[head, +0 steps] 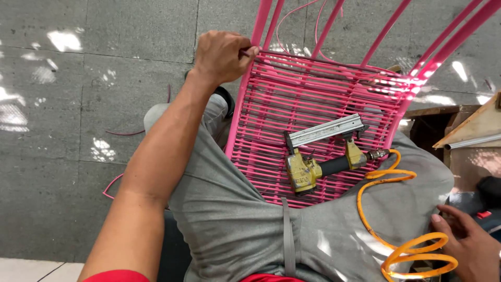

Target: Repairing a pink chair frame by weaving and securing plastic strips using a staple gun and heat gun.

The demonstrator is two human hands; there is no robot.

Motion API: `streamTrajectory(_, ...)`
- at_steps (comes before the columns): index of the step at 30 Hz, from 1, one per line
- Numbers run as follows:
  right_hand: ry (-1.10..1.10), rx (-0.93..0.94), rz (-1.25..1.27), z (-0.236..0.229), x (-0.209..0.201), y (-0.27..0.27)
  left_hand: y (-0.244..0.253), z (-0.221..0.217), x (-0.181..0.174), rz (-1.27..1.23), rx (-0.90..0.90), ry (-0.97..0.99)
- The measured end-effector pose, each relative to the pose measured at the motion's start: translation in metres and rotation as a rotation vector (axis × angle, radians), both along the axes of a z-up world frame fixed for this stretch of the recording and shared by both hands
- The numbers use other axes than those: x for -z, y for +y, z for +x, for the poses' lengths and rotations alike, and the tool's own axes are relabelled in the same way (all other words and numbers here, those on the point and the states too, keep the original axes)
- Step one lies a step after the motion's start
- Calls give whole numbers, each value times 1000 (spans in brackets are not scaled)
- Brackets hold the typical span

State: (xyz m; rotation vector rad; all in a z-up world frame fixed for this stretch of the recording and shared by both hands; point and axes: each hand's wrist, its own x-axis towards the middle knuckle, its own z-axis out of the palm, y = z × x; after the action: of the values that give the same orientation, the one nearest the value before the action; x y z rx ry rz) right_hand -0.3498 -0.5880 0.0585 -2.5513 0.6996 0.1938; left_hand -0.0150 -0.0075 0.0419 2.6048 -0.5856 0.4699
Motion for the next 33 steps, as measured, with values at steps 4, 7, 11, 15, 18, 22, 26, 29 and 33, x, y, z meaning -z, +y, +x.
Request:
streamTrajectory(4, -16, 17, 28, 4, -11, 12, 3, 13, 15, 18, 34, 39)
streamTrajectory(7, -45, -32, 38, 6, -13, 17, 2, 19, 20, 12, 86, -81)
streamTrajectory(11, -3, -20, -24, 6, -13, 19, -1, 18, 25, 37, -23, 0)
streamTrajectory(15, -4, 18, -14, -2, -14, 10, -4, 11, 35, -22, -54, -149)
streamTrajectory(18, -72, 57, 263, -18, 23, -39, -9, 8, 37, -40, -73, -156)
streamTrajectory(22, -3, 198, 198, -21, 18, -35, -9, 6, 41, -12, -72, -189)
streamTrajectory(26, -67, 25, 76, -31, 35, -58, -10, 10, 38, -23, -100, -194)
streamTrajectory(29, -86, 50, 94, -36, 51, -84, -14, 7, 36, -38, -126, -159)
streamTrajectory(33, -43, 180, 137, -32, 63, -112, -14, 4, 34, -30, -163, -195)
